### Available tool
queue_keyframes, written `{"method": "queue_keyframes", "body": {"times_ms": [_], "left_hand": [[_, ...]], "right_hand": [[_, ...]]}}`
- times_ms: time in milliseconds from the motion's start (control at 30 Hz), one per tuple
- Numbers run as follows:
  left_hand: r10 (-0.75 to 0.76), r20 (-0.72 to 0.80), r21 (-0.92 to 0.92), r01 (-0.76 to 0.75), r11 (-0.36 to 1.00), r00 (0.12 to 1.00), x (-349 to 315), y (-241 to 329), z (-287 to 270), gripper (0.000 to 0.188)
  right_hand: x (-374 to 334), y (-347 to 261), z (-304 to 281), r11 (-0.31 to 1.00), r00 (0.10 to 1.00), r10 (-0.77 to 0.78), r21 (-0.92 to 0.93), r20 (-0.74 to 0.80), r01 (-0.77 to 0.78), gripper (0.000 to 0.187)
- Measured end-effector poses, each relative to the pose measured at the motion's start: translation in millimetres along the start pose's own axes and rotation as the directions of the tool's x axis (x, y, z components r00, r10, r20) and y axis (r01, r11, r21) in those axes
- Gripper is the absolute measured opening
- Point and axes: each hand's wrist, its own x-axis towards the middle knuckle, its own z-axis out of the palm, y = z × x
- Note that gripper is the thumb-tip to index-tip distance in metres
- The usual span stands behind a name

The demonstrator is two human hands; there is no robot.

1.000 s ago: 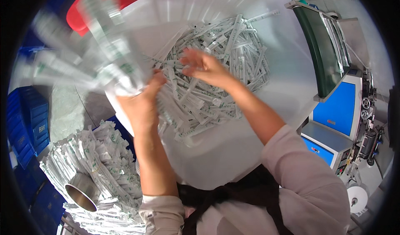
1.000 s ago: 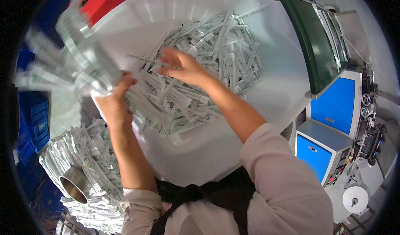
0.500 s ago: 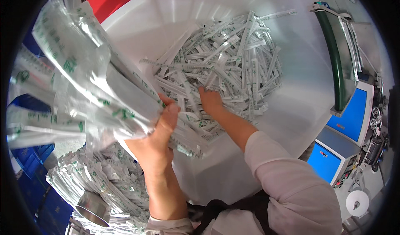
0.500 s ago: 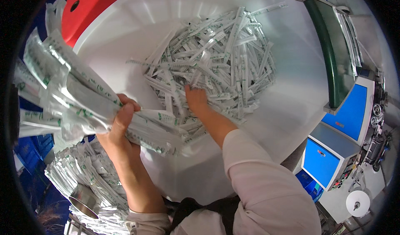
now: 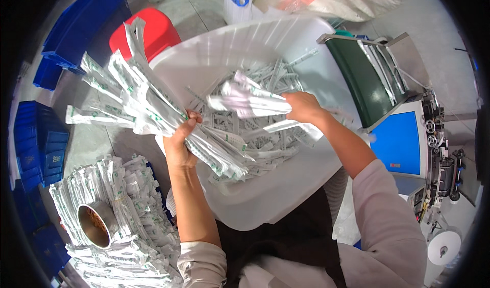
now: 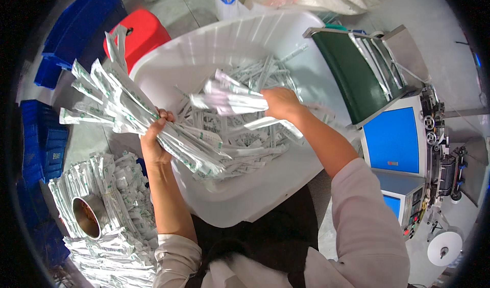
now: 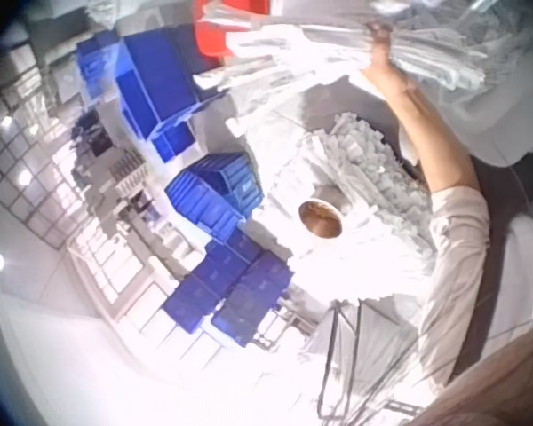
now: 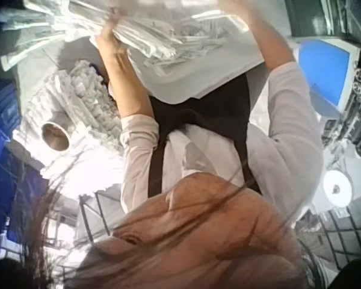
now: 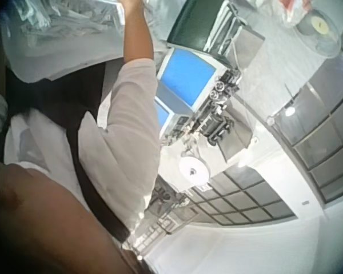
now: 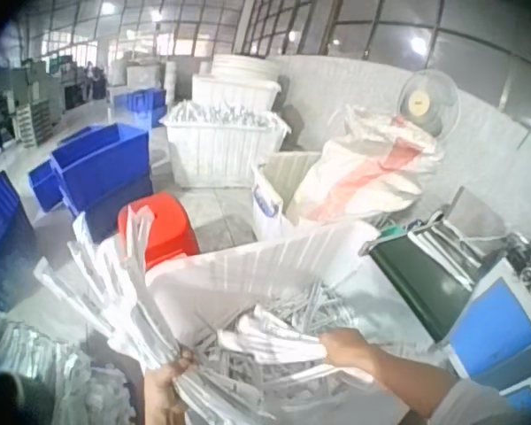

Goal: The person bundles small white packets by hand, aligning them into stacks before placing them into a white bin. They occasionally reach into a small bowl and handle a small item.

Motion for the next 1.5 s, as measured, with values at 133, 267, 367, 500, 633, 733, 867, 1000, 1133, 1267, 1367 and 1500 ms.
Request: {"method": "queue_keyframes", "body": {"times_ms": [133,267,367,500,633,733,867,1000,1133,1267,1367,1500], "left_hand": [[-0.075,0.061,0.035,0.073,0.997,0.995,-30,0,29,0.067],[-0.066,0.085,0.002,0.066,0.998,0.994,-45,-14,50,0.057],[-0.161,0.057,0.066,0.157,0.985,0.985,-48,-8,50,0.046],[-0.153,0.042,0.072,0.149,0.986,0.987,-56,-10,52,0.048],[-0.129,-0.029,0.025,0.130,0.991,0.991,-44,-17,24,0.051],[-0.119,0.045,0.050,0.117,0.992,0.992,-37,-9,34,0.050],[-0.002,0.111,0.306,-0.032,0.951,0.994,-31,12,32,0.048],[-0.064,0.253,0.190,0.015,0.982,0.966,-36,40,53,0.049],[-0.156,0.362,0.052,0.147,0.988,0.919,-71,34,76,0.058],[-0.295,0.690,-0.212,0.574,0.790,0.661,-125,-7,76,0.066],[-0.309,0.790,-0.311,0.780,0.543,0.530,-172,-33,66,0.076],[-0.421,0.667,-0.339,0.754,0.563,0.614,-211,-54,49,0.086]], "right_hand": [[-32,-13,-6,0.902,0.872,0.040,0.394,-0.487,0.178,0.063],[-58,-97,15,0.874,0.687,-0.169,0.215,-0.707,0.436,0.063],[-80,-118,26,0.825,0.551,-0.332,0.047,-0.765,0.563,0.059],[-91,-114,30,0.648,0.542,-0.343,0.225,-0.767,0.728,0.072],[-90,-100,35,0.189,0.682,-0.285,0.658,-0.673,0.729,0.069],[-79,-87,51,0.209,0.807,-0.276,0.787,-0.522,0.581,0.044],[-66,-77,79,0.366,0.908,-0.033,0.840,-0.418,0.400,0.035],[-47,-53,88,0.739,0.848,-0.049,0.552,-0.528,0.386,0.071],[-86,-94,-16,-0.439,0.848,-0.233,0.830,-0.476,0.345,0.085],[-91,-117,-59,-0.585,0.739,-0.325,0.740,-0.590,0.333,0.081],[-89,-116,-46,-0.557,0.693,-0.445,0.781,-0.567,0.281,0.075],[-99,-112,17,-0.472,0.702,-0.512,0.845,-0.495,0.252,0.068]]}}
